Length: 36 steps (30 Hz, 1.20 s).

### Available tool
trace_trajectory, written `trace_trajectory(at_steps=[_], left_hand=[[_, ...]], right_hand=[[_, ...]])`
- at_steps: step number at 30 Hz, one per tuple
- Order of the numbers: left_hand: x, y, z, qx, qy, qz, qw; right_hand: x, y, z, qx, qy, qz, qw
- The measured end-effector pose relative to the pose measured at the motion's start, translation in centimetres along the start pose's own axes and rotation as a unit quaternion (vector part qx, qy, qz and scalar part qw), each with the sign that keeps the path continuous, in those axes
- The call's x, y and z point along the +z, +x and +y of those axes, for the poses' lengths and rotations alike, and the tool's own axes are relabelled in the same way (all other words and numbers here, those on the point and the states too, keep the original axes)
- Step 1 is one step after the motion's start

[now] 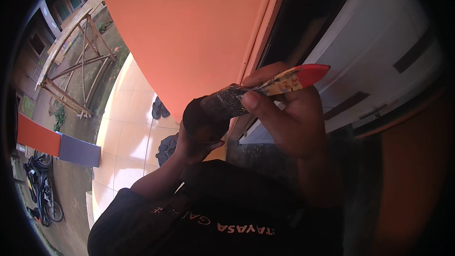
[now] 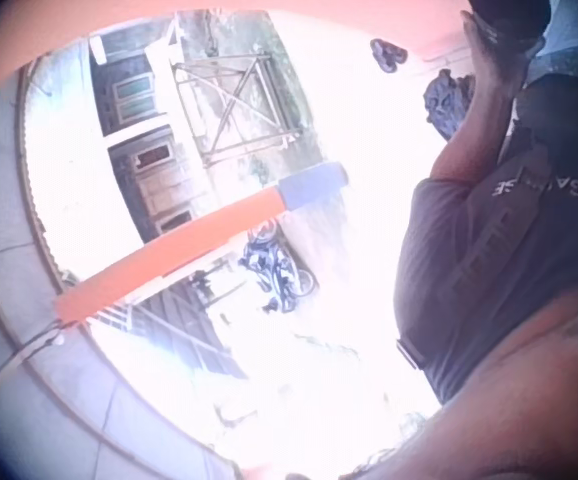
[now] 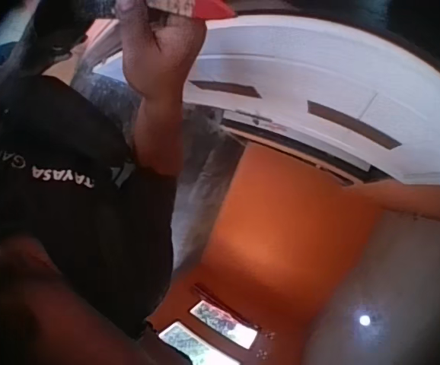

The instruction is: The person paints the vertical edge of a door frame black using a paintbrush and a small paint can. They repeatedly dip the brush into the can and apply paint along the frame, working from lower to higher sections.

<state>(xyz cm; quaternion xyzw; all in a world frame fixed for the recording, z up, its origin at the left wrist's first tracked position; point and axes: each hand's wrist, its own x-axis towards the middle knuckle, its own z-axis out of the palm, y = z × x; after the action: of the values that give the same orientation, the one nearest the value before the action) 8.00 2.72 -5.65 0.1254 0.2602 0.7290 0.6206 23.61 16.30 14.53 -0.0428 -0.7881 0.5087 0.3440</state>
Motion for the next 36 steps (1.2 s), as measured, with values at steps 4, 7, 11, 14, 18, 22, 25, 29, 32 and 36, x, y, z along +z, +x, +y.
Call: trace_trajectory(at_steps=[4,7,11,14,18,22,25,29,32,36], left_hand=[[-0.8,-0.4,-0.8,0.011,-0.036,-0.053,0.998],[-0.6,-0.3,-0.9,0.005,0.017,-0.049,0.999],[-0.7,-0.3,-0.9,0.017,0.02,-0.048,0.999],[-1.0,-0.3,-0.8,0.03,0.001,-0.054,0.998],[-1.6,0.0,-0.8,0.029,-0.045,-0.061,0.997],[-0.9,0.2,-0.8,0.024,-0.067,-0.033,0.997],[-0.5,0.4,-0.7,0.014,-0.037,-0.022,0.999],[0.0,0.6,-0.7,0.005,-0.015,-0.015,1.0],[0.1,0.7,-0.8,0.003,-0.001,-0.023,1.0],[0.5,0.4,-0.9,0.016,0.024,-0.042,0.999]], right_hand=[[2.0,1.7,0.6,0.038,-0.164,-0.167,0.972],[3.5,1.5,1.8,0.035,-0.239,-0.204,0.949],[4.2,1.4,2.2,0.023,-0.289,-0.215,0.933],[3.6,1.8,2.3,0.033,-0.236,-0.187,0.953],[2.1,2.1,3.8,0.112,-0.064,-0.105,0.986],[0.1,1.8,5.1,0.181,0.006,-0.029,0.983],[-0.8,1.3,6.4,0.207,0.09,0.016,0.974],[-1.2,0.9,6.6,0.209,0.101,0.002,0.973],[-0.4,0.5,5.5,0.157,0.024,-0.049,0.986],[1.7,0.8,2.9,0.059,-0.181,-0.159,0.969]])
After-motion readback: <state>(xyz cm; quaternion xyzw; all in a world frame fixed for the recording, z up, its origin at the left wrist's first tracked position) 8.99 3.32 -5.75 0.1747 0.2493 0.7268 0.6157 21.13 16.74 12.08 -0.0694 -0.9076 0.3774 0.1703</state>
